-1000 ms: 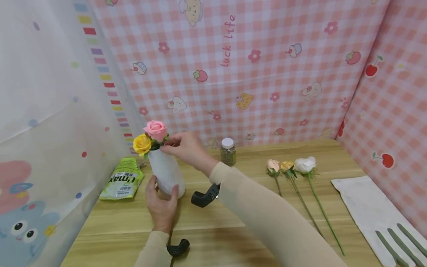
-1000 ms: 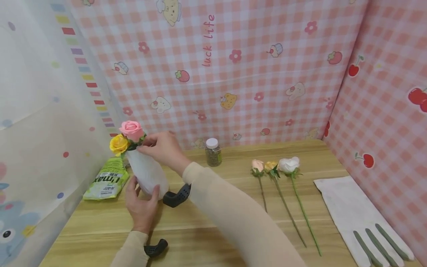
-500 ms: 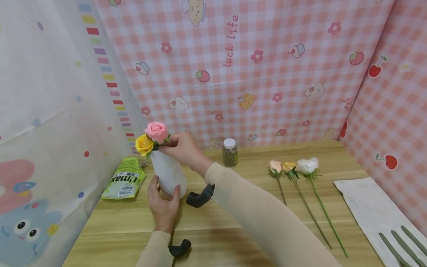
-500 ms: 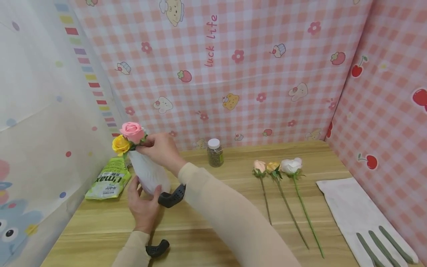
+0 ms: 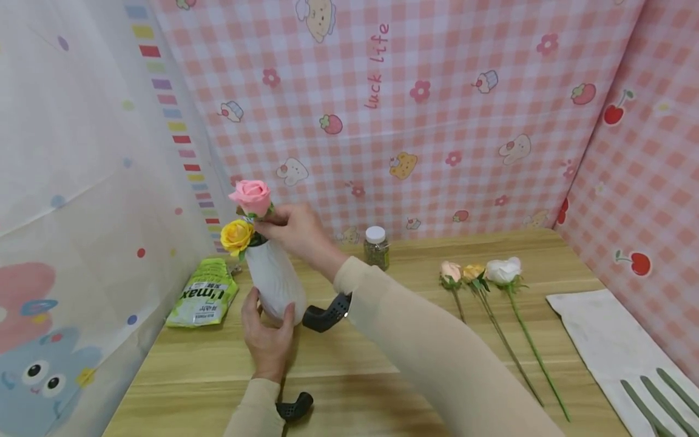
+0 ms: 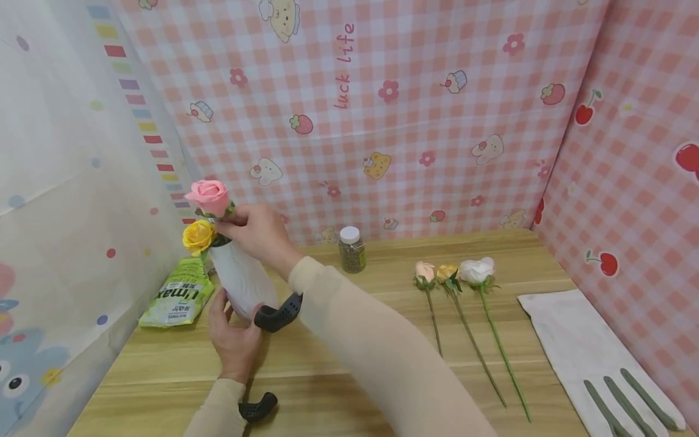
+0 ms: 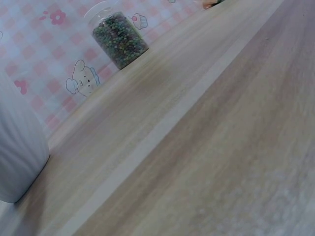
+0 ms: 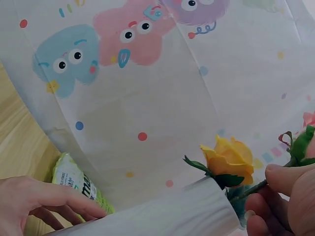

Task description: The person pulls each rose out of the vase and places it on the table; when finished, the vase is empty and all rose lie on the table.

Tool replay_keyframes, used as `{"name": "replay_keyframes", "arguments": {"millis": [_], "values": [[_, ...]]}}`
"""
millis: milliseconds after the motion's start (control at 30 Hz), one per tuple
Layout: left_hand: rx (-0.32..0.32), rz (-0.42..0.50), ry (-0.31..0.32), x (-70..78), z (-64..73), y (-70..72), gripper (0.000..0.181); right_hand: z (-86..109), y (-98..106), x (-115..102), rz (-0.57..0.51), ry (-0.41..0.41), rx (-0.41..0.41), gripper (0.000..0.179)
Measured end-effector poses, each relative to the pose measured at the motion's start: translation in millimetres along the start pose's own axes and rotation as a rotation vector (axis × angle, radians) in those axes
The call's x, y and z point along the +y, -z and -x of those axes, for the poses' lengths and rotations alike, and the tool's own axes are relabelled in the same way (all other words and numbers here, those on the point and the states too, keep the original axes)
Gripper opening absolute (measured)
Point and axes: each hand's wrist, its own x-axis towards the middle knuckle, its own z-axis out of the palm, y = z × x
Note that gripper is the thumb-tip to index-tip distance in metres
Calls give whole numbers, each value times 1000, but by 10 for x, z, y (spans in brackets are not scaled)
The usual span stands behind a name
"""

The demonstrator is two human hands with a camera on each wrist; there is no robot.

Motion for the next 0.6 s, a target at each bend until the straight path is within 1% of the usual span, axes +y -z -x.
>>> {"name": "replay_keyframes", "arguments": {"millis": [67,167,433,600], "values": [[2,1,-2,0,0,1,77,2,13,-10,-16,-6,-1,17],[3,2,-4,5,-5,4,77,10,32,-7,-11,1,-3,20],[6,-12,0,15,1,2,77,50,62,48,67,35,-10,23],[10,-1,-9,10,3,-4,77,43,64,68,79,40,-15,21]]}}
